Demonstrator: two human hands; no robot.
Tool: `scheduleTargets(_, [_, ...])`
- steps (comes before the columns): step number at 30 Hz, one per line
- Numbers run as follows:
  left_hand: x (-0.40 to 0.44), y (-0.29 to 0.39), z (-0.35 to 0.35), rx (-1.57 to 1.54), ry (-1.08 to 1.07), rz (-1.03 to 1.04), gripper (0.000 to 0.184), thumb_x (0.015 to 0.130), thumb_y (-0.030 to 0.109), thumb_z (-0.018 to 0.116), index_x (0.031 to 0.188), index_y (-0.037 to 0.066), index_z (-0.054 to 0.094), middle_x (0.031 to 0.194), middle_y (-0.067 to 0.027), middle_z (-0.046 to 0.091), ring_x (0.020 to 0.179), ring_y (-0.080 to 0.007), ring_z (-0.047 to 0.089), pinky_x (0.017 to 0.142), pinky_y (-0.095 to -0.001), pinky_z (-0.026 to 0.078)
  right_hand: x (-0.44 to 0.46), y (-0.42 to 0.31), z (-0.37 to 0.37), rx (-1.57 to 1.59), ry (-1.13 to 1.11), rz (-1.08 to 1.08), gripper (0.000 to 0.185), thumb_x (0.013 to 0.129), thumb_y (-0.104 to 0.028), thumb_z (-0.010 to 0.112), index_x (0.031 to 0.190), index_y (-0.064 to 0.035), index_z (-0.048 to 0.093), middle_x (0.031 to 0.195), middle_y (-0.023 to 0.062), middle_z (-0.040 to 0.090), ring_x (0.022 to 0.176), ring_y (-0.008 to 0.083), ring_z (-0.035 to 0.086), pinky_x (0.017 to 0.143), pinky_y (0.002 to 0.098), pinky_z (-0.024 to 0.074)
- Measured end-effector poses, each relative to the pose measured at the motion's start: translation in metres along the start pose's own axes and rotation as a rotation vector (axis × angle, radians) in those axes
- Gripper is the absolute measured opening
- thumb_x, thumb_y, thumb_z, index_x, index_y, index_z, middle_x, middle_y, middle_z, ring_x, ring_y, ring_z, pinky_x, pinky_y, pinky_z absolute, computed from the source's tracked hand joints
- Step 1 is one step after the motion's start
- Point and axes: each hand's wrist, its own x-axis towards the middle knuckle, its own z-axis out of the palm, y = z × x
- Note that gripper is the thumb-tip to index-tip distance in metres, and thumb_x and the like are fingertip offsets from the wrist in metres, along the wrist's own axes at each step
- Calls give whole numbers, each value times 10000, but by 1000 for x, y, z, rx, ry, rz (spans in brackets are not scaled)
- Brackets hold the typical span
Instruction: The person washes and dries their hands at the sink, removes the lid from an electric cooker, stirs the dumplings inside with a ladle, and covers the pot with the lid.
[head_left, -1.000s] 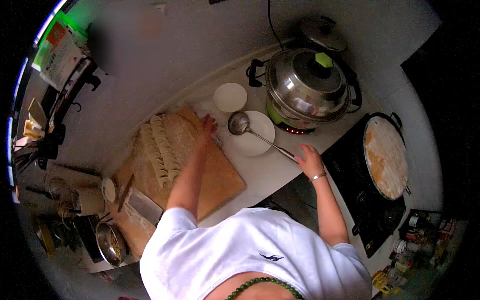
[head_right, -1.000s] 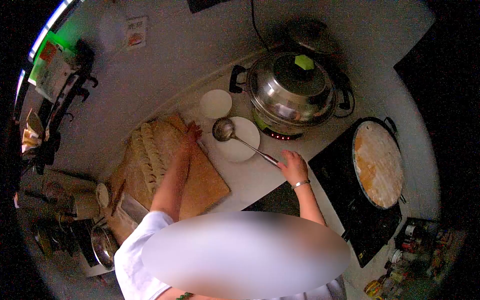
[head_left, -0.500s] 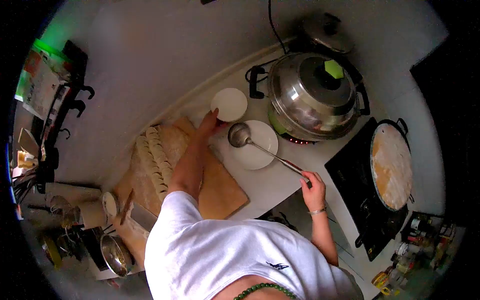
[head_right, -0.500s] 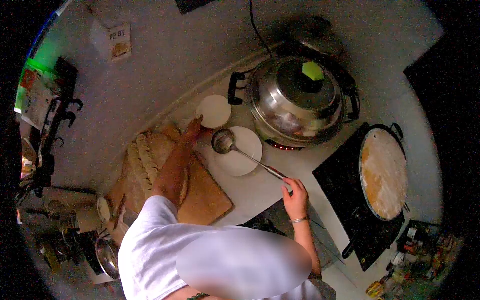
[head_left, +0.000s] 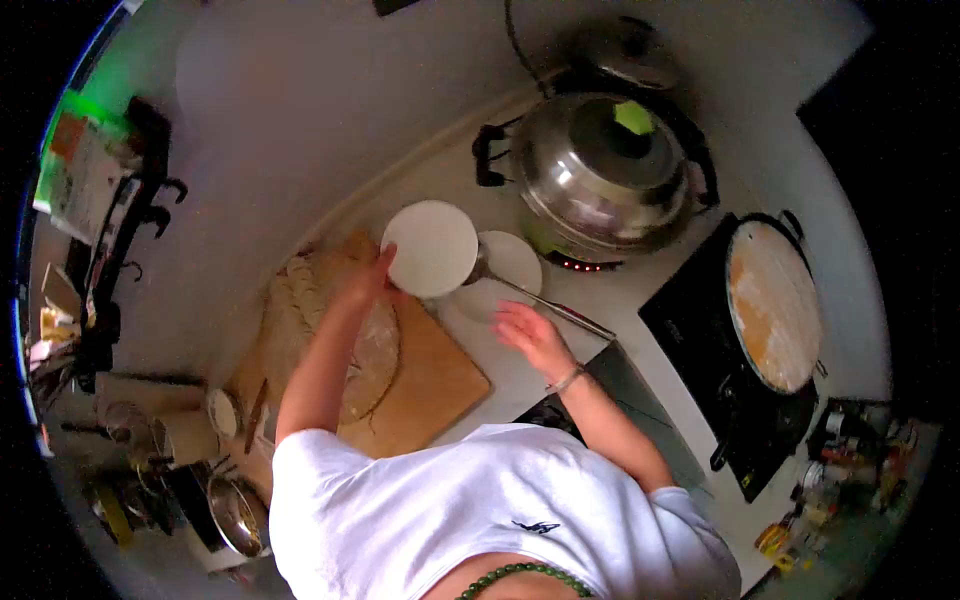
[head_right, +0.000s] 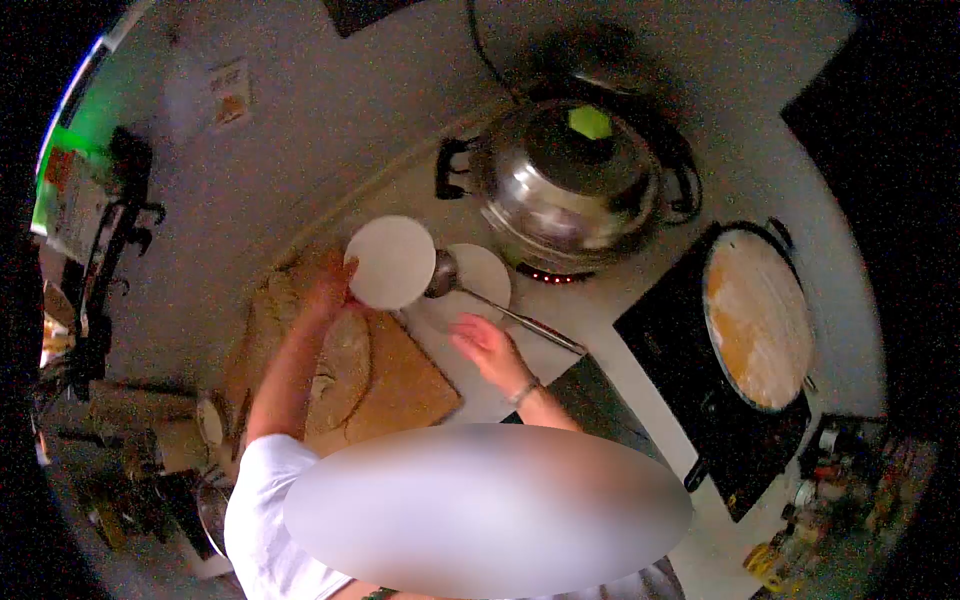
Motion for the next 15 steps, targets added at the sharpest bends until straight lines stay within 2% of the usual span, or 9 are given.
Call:
scheduleTargets(1, [-38, 12, 15, 76, -18, 37, 632, 888, 498, 426, 1314, 42, 321, 1117, -139, 555, 848, -261, 624, 658, -370, 547, -2, -1, 2, 72, -48, 81, 476, 862, -174, 589, 1279, -70, 386, 1120, 59, 557, 985, 154, 550, 825, 291, 462])
scheduleTargets(2, [-46, 3, 21, 68, -67, -17, 635, 887, 501, 428, 1307, 35, 331, 1120, -140, 554, 870, -255, 620, 674, -374, 544, -6, -5, 4, 73, -25, 65, 476, 862, -174, 589, 1279, -70, 386, 1120, 59, 557, 985, 154, 550, 825, 291, 462])
scheduleTargets(3, [-51, -6, 26, 58, -115, -73, 638, 886, 505, 430, 1300, 28, 340, 1123, -141, 553, 893, -248, 615, 690, -377, 540, -12, -10, 6, 127, -17, 138, 475, 865, -193, 586, 1276, -76, 378, 1119, 57, 545, 974, 149, 550, 822, 299, 465])
scheduleTargets(5, [-71, -20, 42, 43, -184, -80, 615, 889, 443, 477, 1280, -16, 356, 1074, -152, 571, 898, -245, 601, 703, -401, 529, -26, -10, 0, 184, -2, 201, 475, 868, -211, 583, 1272, -82, 369, 1119, 55, 533, 962, 144, 550, 818, 307, 468])
scheduleTargets(7, [-94, -19, 64, 85, -242, -62, 611, 895, 451, 459, 1279, -13, 359, 1096, -154, 561, 917, -258, 599, 713, -395, 534, -42, 0, -16, 292, -11, 282, 457, 867, -235, 585, 1247, -98, 370, 1100, 35, 520, 938, 130, 555, 790, 310, 486])
scheduleTargets(9, [-108, -23, 88, 123, -296, -45, 609, 900, 460, 440, 1279, -11, 362, 1118, -157, 551, 935, -271, 597, 722, -388, 538, -63, 3, -30, 332, 18, 244, 440, 857, -254, 597, 1213, -99, 389, 1093, 32, 517, 942, 135, 560, 775, 312, 506])
scheduleTargets(11, [-113, -30, 110, 29, -362, -37, 582, 910, 439, 442, 1265, -19, 385, 1082, -142, 568, 942, -213, 582, 702, -363, 526, -85, -1, -43, 382, 51, 238, 434, 857, -246, 594, 1211, -97, 392, 1110, 35, 511, 945, 143, 565, 776, 318, 519])
scheduleTargets(13, [-116, -30, 127, 10, -413, -40, 551, 918, 431, 429, 1236, -19, 422, 1064, -130, 579, 929, -199, 588, 692, -337, 521, -109, -11, -53, 407, 102, 242, 408, 863, -210, 580, 1207, -86, 398, 1095, 45, 525, 946, 152, 569, 799, 344, 519])
scheduleTargets(15, [-118, -28, 146, 103, -493, -23, 532, 919, 435, 424, 1201, -15, 458, 1010, -110, 599, 842, -184, 606, 660, -323, 522, -129, -18, -63, 536, 124, 218, 386, 865, -184, 569, 1203, -83, 413, 1092, 56, 541, 964, 166, 570, 814, 368, 519])
